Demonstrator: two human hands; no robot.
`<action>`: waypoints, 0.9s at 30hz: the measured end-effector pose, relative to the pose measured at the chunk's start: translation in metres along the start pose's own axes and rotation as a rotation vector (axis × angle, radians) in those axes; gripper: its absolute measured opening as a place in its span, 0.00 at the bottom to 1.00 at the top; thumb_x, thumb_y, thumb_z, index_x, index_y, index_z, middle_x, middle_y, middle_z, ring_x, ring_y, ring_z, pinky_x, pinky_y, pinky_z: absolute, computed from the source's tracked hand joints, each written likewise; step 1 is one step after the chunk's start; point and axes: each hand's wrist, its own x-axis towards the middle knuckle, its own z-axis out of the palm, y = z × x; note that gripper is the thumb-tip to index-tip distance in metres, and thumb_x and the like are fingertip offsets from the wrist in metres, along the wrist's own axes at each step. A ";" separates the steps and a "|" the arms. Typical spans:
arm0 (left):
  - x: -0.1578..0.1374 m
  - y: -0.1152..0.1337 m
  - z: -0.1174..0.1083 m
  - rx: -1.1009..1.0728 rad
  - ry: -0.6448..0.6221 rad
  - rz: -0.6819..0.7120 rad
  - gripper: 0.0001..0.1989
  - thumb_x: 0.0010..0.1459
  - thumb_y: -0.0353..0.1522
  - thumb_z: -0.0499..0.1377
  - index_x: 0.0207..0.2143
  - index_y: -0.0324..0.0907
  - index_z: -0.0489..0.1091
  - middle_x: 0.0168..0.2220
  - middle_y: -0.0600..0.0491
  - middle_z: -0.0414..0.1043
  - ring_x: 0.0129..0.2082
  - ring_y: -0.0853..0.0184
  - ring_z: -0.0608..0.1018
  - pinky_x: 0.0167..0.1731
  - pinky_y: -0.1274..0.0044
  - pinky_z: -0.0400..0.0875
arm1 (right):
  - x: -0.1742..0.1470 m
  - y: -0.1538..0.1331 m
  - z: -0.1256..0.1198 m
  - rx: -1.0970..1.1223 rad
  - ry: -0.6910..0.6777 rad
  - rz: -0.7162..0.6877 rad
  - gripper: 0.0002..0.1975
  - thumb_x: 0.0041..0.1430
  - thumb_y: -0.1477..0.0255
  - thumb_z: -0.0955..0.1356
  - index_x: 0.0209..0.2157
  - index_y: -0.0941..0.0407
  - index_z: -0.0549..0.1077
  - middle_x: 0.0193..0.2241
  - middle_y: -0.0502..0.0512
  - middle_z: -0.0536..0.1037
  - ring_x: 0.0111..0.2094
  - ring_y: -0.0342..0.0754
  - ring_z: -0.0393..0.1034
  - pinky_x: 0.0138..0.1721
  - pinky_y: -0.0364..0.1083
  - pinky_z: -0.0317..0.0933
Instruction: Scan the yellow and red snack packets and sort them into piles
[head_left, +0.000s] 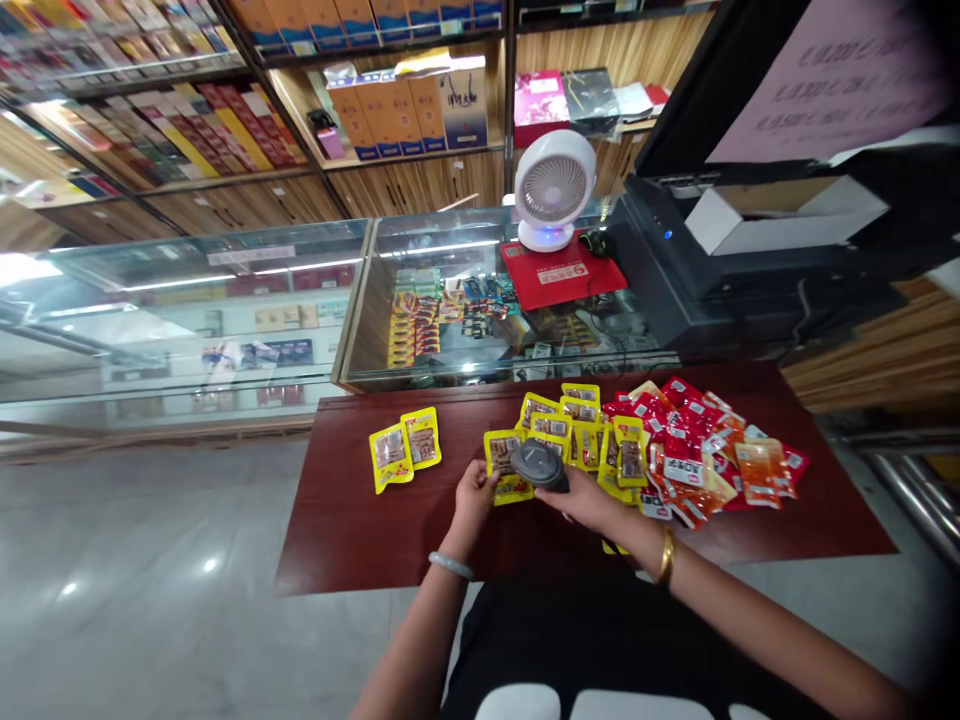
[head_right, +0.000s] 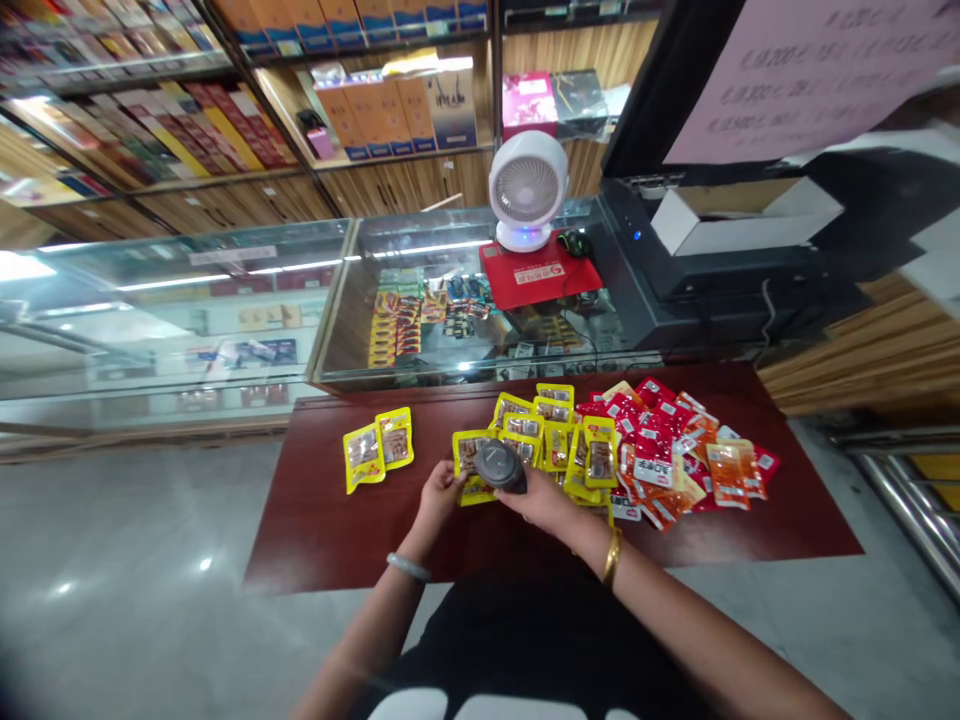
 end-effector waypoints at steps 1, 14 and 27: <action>0.003 0.002 0.009 -0.006 -0.017 -0.010 0.16 0.45 0.41 0.67 0.29 0.42 0.66 0.27 0.56 0.73 0.28 0.70 0.75 0.31 0.78 0.71 | -0.001 0.000 0.000 0.007 0.007 0.006 0.21 0.53 0.64 0.73 0.48 0.55 0.76 0.46 0.59 0.82 0.49 0.61 0.75 0.54 0.60 0.66; 0.017 0.022 0.019 0.666 -0.016 0.121 0.07 0.54 0.31 0.60 0.33 0.41 0.78 0.39 0.46 0.78 0.42 0.59 0.77 0.50 0.69 0.68 | 0.000 0.010 0.011 -0.070 -0.028 0.020 0.22 0.51 0.63 0.74 0.48 0.56 0.76 0.45 0.60 0.83 0.48 0.63 0.76 0.53 0.61 0.67; 0.051 0.043 -0.145 1.042 0.796 -0.396 0.37 0.48 0.51 0.64 0.54 0.37 0.66 0.55 0.32 0.69 0.56 0.43 0.71 0.50 0.56 0.67 | -0.003 0.011 0.011 -0.088 -0.034 0.038 0.22 0.49 0.64 0.74 0.46 0.56 0.76 0.45 0.60 0.83 0.48 0.63 0.76 0.54 0.61 0.67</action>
